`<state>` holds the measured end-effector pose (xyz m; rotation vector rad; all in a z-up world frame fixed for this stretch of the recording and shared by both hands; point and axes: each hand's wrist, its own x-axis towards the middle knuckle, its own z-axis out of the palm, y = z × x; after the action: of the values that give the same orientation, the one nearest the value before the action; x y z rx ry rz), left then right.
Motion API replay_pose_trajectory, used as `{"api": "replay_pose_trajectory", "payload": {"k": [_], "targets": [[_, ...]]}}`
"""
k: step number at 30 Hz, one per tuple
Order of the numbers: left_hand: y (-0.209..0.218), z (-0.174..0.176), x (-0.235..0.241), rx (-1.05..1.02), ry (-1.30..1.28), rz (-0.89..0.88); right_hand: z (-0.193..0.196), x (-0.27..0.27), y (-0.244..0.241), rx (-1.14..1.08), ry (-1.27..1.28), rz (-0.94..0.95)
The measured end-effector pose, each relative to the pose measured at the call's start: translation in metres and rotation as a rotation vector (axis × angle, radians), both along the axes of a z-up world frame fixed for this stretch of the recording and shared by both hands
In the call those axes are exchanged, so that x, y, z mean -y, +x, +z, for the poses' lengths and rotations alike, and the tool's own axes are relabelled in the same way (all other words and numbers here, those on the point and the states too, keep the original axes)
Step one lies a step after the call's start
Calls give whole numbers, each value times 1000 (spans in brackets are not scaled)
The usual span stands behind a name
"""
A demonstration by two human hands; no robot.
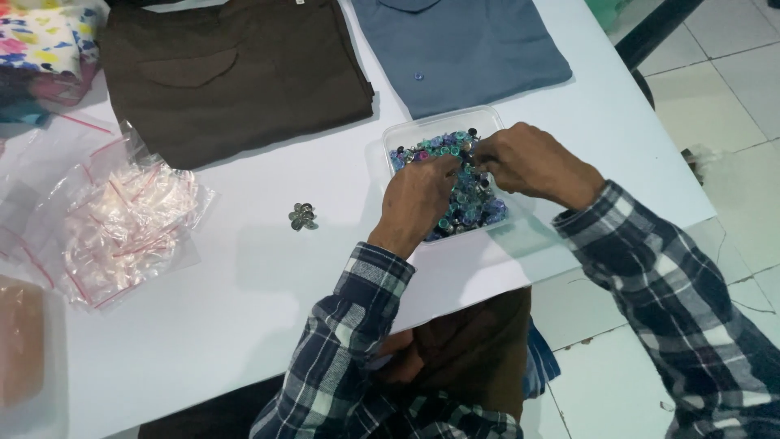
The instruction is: Sorting and packaging small decorative buttons into plastic bags.
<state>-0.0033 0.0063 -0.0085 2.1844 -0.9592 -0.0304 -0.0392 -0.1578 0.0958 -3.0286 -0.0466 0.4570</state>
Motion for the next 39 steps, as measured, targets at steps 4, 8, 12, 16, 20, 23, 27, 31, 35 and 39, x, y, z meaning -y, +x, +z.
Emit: {"api": "replay_pose_trajectory", "payload": {"k": [4,8,12,16,20,23,27,31,35,39], "targets": [[0,14,-2,-75,-64,-37,13,2,-11,-6,367,-160],[4,10,0,-130,-153,-36,6,2,-18,62,579,-164],[5,4,-2,-181,-279,-51,4,-3,-20,150,694,-151],[-9,12,-4,-155,-460,-22,12,-14,-35,203,800,-205],[-40,27,-26,62,-560,25,20,-39,-54,343,711,-181],[-64,32,-51,99,-606,62,17,-62,-73,437,742,-140],[-94,28,-83,54,-681,125,-3,-86,-94,601,726,53],[-122,19,-115,31,-753,214,-35,-120,-109,560,949,100],[-132,1,-145,-75,-773,374,-70,-153,-110,572,1072,-39],[-125,-16,-175,-107,-664,459,-87,-180,-100,514,1061,-55]]}}
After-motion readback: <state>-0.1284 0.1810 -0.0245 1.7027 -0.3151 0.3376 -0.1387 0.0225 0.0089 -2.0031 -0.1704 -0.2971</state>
